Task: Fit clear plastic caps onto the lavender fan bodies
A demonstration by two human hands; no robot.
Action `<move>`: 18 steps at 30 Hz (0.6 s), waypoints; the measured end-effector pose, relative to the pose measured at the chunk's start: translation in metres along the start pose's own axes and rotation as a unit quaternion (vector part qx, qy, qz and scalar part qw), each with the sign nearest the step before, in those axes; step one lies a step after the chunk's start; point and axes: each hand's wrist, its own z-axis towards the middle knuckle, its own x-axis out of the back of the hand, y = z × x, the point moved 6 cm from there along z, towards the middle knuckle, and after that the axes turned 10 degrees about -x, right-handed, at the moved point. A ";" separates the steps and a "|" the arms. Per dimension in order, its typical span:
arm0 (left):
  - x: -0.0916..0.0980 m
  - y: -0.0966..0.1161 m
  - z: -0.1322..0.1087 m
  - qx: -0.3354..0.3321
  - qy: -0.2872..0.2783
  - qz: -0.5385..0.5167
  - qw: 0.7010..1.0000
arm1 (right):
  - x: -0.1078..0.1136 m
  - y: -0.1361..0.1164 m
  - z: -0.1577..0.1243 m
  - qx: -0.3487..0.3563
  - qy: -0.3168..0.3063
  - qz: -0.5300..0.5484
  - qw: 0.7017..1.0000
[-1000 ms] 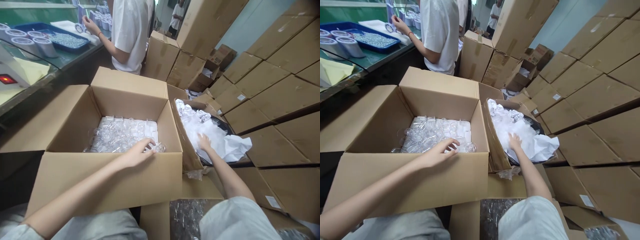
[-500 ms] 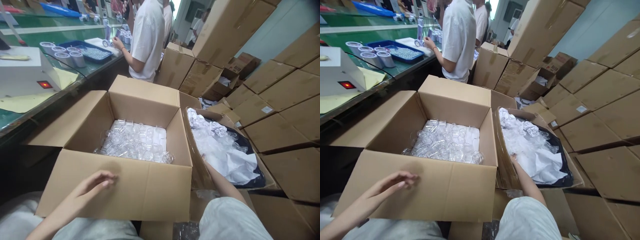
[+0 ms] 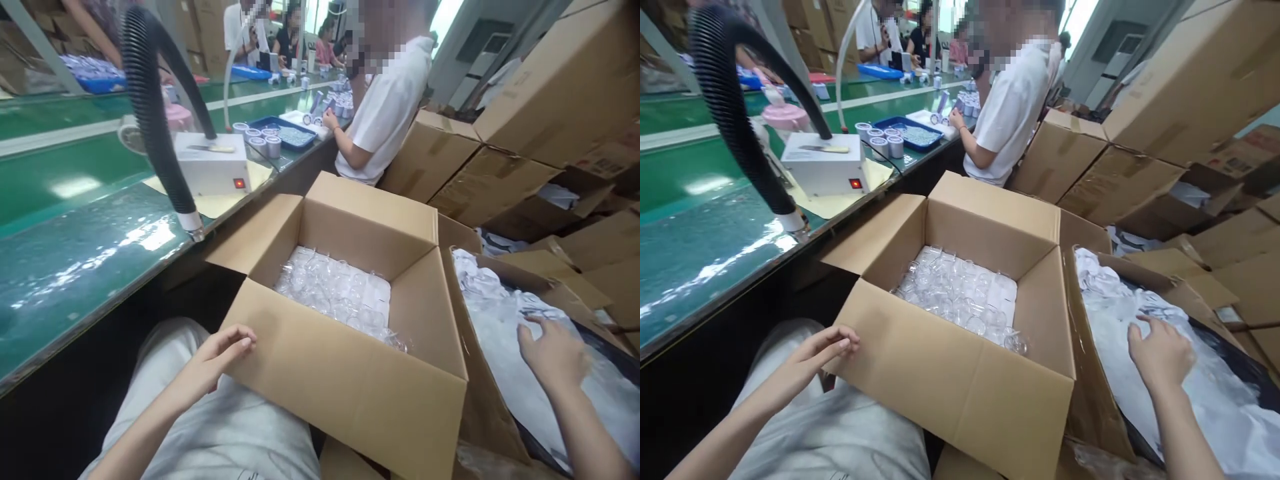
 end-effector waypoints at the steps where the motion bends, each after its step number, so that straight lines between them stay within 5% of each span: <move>1: 0.006 0.004 -0.004 -0.013 -0.008 -0.001 1.000 | -0.005 -0.020 0.000 0.007 -0.012 0.012 1.000; 3: 0.022 0.014 -0.013 -0.048 -0.017 0.001 0.999 | -0.038 -0.073 -0.005 0.053 -0.090 0.039 0.994; 7: 0.073 0.040 -0.043 -0.118 0.018 0.059 0.991 | -0.152 -0.198 -0.039 0.167 -0.282 0.066 0.942; 11: 0.140 0.078 -0.097 -0.153 0.101 0.171 0.968 | -0.250 -0.306 -0.089 0.247 -0.367 0.061 0.895; 15: 0.210 0.130 -0.158 -0.139 0.211 0.293 0.922 | -0.299 -0.374 -0.122 0.319 -0.380 0.042 0.867; 18: 0.261 0.151 -0.184 -0.092 0.226 0.386 0.890 | -0.314 -0.400 -0.129 0.358 -0.374 0.015 0.855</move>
